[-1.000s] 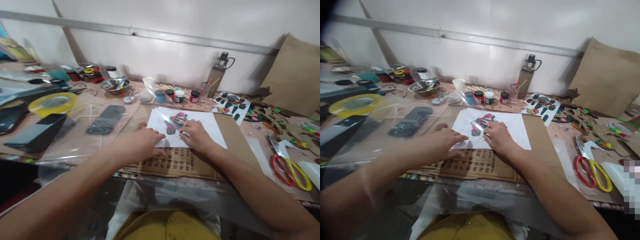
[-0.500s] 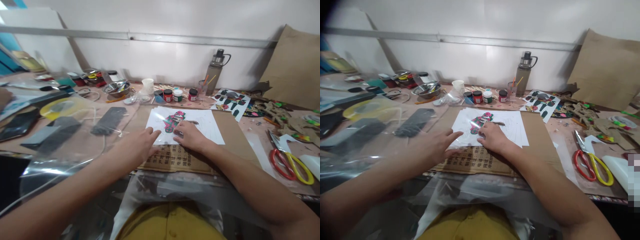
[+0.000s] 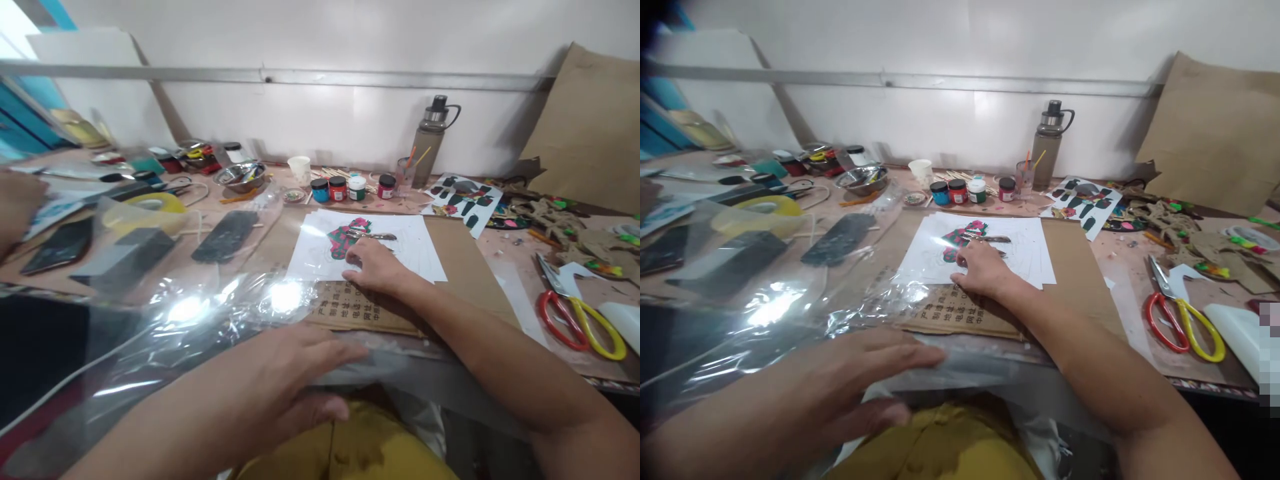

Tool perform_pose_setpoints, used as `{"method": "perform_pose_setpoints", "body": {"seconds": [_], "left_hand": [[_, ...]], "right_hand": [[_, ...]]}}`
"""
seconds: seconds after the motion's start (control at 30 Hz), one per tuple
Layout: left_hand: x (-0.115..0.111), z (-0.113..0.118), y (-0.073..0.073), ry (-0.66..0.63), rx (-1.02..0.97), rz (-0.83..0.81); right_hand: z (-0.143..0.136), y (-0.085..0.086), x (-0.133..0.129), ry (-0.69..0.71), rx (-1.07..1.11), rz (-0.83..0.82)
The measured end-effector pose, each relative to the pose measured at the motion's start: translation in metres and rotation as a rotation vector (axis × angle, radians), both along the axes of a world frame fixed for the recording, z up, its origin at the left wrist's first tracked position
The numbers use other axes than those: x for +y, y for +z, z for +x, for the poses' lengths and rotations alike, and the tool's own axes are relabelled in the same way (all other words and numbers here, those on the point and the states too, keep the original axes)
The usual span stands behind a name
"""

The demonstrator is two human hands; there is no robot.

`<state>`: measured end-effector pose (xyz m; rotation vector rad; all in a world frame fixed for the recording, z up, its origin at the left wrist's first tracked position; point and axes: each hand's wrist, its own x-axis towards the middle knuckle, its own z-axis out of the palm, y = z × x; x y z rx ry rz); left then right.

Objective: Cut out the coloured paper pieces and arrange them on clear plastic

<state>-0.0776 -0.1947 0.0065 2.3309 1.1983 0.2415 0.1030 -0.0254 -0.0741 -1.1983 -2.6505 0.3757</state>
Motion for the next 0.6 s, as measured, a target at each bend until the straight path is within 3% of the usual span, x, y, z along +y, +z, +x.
{"method": "perform_pose_setpoints", "body": {"seconds": [0.07,0.1,0.2,0.27,0.37,0.47,0.53,0.6], "left_hand": [[-0.008,-0.006,0.008,-0.028,-0.095,-0.038],[-0.008,-0.013,0.011,0.043,-0.156,-0.003],[0.006,-0.049,0.015,0.472,-0.271,0.192],[0.023,-0.075,0.01,0.654,-0.227,0.214],[0.052,-0.105,-0.01,0.682,-0.037,0.07],[0.071,-0.121,-0.031,0.698,0.036,-0.005],[0.074,-0.126,-0.038,0.707,0.056,-0.009],[0.068,-0.13,-0.04,0.796,0.079,0.035]], "right_hand": [[-0.001,-0.002,0.0,-0.002,-0.006,-0.002],[-0.002,-0.003,0.001,-0.001,-0.007,-0.002],[-0.004,-0.006,0.0,0.01,0.002,-0.005],[-0.006,-0.005,-0.002,0.018,-0.011,-0.016],[-0.009,-0.002,-0.007,0.043,-0.04,-0.062],[-0.01,0.0,-0.01,0.195,0.052,-0.1],[-0.012,-0.001,-0.011,0.329,0.169,-0.127],[-0.013,-0.004,-0.012,0.391,0.296,-0.177]]}}
